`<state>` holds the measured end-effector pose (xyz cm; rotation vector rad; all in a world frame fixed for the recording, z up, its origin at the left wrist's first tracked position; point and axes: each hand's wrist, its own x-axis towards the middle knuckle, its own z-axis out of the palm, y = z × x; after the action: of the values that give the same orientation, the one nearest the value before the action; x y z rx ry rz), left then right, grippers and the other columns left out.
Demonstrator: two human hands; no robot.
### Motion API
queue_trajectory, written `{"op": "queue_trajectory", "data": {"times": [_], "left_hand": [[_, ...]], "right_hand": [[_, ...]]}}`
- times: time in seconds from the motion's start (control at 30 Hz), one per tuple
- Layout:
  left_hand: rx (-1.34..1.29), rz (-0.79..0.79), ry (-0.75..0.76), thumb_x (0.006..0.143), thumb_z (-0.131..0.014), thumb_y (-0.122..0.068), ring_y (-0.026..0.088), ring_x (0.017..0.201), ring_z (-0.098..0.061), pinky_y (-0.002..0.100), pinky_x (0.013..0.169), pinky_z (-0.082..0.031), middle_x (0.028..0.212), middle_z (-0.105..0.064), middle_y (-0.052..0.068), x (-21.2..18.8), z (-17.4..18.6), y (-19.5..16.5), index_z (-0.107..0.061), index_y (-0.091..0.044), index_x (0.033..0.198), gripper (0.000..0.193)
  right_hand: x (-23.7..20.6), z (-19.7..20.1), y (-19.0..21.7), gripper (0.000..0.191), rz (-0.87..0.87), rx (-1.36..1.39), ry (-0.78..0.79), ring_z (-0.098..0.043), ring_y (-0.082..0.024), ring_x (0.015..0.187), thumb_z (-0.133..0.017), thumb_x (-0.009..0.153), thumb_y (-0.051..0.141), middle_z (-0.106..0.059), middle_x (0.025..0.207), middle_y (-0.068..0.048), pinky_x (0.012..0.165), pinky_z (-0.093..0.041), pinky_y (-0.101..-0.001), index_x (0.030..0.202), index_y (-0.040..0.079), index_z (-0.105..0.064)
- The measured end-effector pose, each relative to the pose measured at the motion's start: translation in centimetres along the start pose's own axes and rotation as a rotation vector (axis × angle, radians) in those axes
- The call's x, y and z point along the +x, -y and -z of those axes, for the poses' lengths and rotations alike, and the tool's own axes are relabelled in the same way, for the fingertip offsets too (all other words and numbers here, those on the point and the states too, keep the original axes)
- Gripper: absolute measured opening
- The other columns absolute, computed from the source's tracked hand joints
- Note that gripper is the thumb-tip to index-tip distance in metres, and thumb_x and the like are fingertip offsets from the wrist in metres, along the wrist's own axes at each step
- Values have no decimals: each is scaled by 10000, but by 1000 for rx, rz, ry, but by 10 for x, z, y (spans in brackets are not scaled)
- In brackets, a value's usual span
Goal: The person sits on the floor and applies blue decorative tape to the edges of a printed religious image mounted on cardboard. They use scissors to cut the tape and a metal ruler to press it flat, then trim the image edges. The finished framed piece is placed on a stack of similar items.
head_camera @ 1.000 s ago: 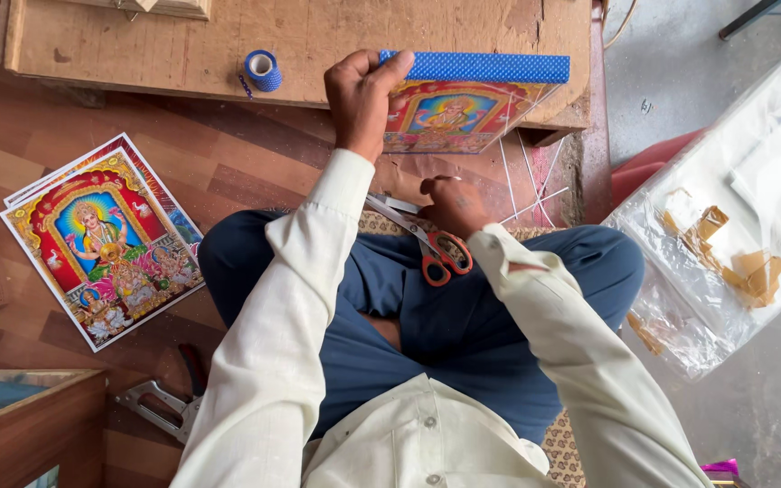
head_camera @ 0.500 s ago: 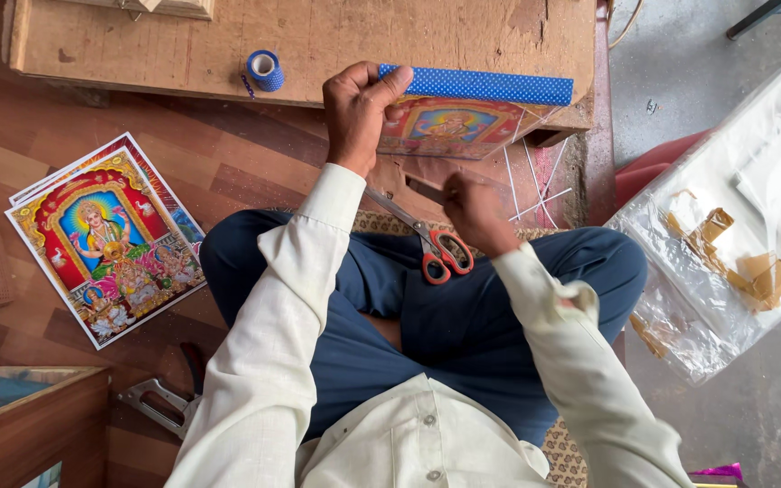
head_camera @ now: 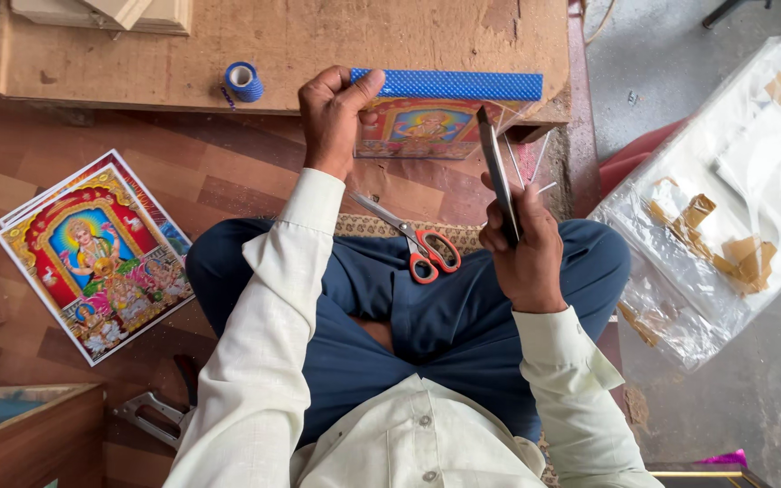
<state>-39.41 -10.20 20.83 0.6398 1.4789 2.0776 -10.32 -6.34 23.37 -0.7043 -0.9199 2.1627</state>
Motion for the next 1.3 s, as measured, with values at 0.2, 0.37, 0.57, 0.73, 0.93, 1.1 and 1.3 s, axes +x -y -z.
{"op": "queue_trajectory", "data": {"times": [0.2,0.37,0.57,0.73,0.93,1.1,1.3], "left_hand": [[29,-12,-4,899,-808,-207,49,639,-616,212,550,-539,731,-699,-13,-6,0,1,-711,-51,783,217],[24,-18,-7,903,-805,-211,47,637,-620,214,561,-550,728,-697,-14,-15,2,3,-711,-54,785,218],[2,-39,-8,909,-801,-201,43,624,-640,215,557,-566,705,-709,-7,-23,2,2,-687,-66,745,241],[-34,-36,10,920,-806,-189,28,612,-617,219,554,-586,677,-660,-14,-26,2,1,-631,-80,713,292],[-49,-40,26,924,-802,-182,33,613,-621,224,563,-592,681,-666,-11,-26,1,2,-635,-79,717,285],[-37,-30,27,922,-799,-184,38,622,-629,226,572,-592,688,-675,-7,-27,1,3,-643,-81,723,273],[-42,-34,35,922,-808,-178,37,612,-610,228,559,-584,679,-654,-13,-26,1,3,-616,-89,703,305]], "right_hand": [[7,-5,0,250,128,-173,76,-650,-190,714,-612,1062,117,-698,1013,-105,648,-511,-299,1218,-65,-542],[6,-8,-5,396,648,-1084,-74,-629,-192,693,-687,1041,54,-716,949,-118,646,-523,-297,1427,23,-603],[7,-13,-9,359,881,-1396,-71,-720,-268,811,-681,1035,7,-715,981,-180,736,-559,-353,1389,13,-617],[7,-16,-8,366,875,-1431,-85,-706,-289,804,-674,1027,-7,-705,969,-184,731,-554,-370,1388,18,-621],[4,-18,-3,383,879,-1487,-58,-666,-284,741,-673,1017,-13,-688,927,-170,690,-535,-373,1396,19,-626],[2,-22,-1,386,863,-1515,-85,-628,-270,682,-676,1022,-18,-649,874,-163,645,-515,-374,1402,28,-626],[-2,-33,7,404,863,-1562,-47,-651,-312,737,-645,1024,-24,-660,923,-177,673,-532,-396,1422,31,-607]]}}
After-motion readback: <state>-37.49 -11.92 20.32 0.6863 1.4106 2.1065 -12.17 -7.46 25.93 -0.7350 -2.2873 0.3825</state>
